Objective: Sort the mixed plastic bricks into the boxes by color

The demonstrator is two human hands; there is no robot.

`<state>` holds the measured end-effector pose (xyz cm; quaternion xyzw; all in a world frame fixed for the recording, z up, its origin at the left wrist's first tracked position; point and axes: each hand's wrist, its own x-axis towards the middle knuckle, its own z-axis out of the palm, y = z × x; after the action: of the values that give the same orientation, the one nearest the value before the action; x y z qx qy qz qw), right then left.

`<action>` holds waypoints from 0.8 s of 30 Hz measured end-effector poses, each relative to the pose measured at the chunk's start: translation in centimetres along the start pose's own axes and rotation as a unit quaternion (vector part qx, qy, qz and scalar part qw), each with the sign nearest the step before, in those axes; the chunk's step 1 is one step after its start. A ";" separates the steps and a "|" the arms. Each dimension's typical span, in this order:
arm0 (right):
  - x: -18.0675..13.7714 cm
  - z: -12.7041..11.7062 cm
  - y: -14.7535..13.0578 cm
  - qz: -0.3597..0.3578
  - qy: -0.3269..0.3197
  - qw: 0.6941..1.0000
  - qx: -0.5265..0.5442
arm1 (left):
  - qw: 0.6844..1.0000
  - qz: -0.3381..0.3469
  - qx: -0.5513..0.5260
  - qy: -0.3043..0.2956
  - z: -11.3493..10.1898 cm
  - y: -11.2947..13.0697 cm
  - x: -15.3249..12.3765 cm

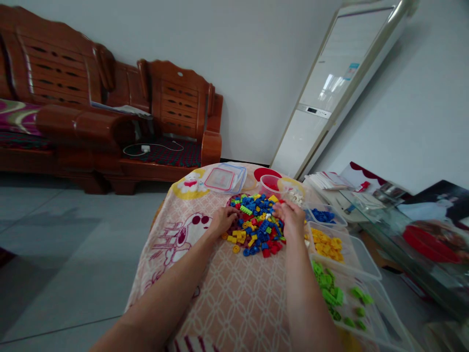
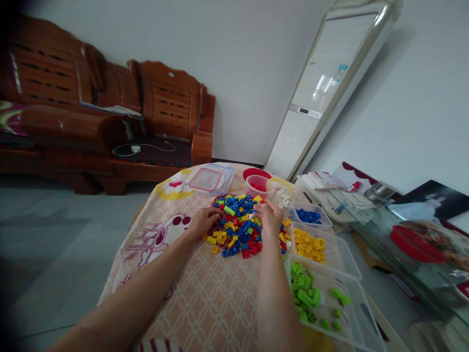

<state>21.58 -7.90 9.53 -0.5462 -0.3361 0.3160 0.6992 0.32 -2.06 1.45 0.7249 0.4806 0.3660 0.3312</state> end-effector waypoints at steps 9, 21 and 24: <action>-1.1 -3.0 0.9 -0.087 0.051 0.978 -0.184 | 1.000 -0.019 0.014 0.003 -0.2 0.4 -0.1; -7.1 -8.2 5.2 -0.072 -0.054 0.864 -0.496 | 1.000 -0.014 0.015 0.008 -0.4 0.6 -0.2; -7.2 -8.2 5.3 -0.076 -0.069 0.849 -0.519 | 1.000 -0.016 0.007 0.004 -0.3 0.3 -0.1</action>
<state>23.70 -17.15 1.97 -0.7791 -0.5385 0.0787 0.3112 0.21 -2.27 1.83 0.7174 0.4962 0.3606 0.3303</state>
